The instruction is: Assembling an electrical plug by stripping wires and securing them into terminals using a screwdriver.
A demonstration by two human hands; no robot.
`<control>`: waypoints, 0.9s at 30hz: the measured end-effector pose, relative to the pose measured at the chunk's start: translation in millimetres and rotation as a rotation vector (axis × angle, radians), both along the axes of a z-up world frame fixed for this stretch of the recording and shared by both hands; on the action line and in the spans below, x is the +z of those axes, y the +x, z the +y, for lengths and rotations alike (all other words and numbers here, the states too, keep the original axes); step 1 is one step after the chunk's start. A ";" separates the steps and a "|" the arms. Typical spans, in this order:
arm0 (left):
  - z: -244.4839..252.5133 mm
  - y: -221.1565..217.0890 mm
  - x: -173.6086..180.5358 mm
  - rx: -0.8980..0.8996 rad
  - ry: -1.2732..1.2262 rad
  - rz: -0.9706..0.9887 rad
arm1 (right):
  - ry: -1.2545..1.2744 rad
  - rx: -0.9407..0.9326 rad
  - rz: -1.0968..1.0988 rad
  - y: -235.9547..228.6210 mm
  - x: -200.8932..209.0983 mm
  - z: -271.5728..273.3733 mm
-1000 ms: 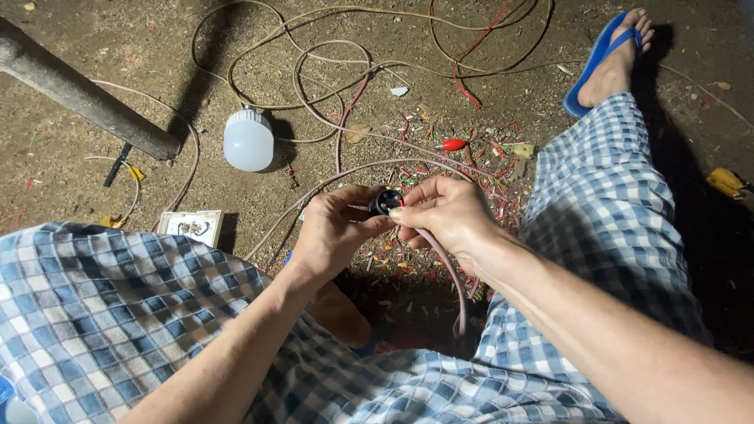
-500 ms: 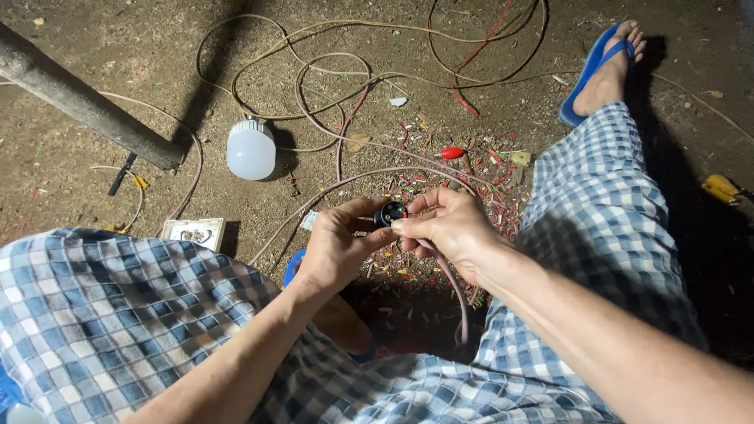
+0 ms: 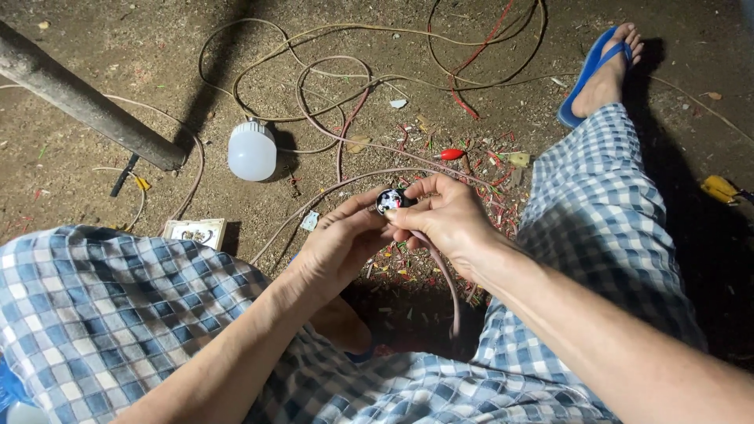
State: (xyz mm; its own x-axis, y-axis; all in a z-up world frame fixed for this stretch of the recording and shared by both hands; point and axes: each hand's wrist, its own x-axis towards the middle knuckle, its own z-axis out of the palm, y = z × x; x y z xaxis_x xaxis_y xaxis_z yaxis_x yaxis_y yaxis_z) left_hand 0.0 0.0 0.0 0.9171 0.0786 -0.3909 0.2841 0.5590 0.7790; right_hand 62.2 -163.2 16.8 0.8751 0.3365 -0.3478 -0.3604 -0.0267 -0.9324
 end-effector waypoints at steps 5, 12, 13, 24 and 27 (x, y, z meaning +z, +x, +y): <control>-5.1 0.7 20.3 -0.013 -0.093 0.062 | 0.025 -0.022 -0.079 2.3 -10.3 1.3; 3.7 0.8 2.1 -0.033 -0.090 0.012 | 0.030 -0.050 -0.102 1.7 -19.9 3.0; 3.5 1.0 0.5 -0.026 -0.093 0.004 | 0.029 -0.047 -0.115 1.7 -20.1 2.7; 4.2 -0.3 -6.3 0.024 -0.095 -0.015 | -0.014 -0.011 -0.146 -4.4 -10.3 2.2; 4.5 1.3 -16.0 0.034 -0.070 0.001 | -0.018 -0.017 -0.130 -5.5 -14.5 1.4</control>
State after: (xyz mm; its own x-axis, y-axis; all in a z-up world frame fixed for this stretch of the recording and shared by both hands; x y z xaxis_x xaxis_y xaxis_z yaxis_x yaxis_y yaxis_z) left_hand 1.3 4.5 -16.0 0.9139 0.0820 -0.3976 0.2649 0.6217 0.7371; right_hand 56.7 -161.7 2.3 0.9187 0.3160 -0.2368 -0.2369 -0.0386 -0.9708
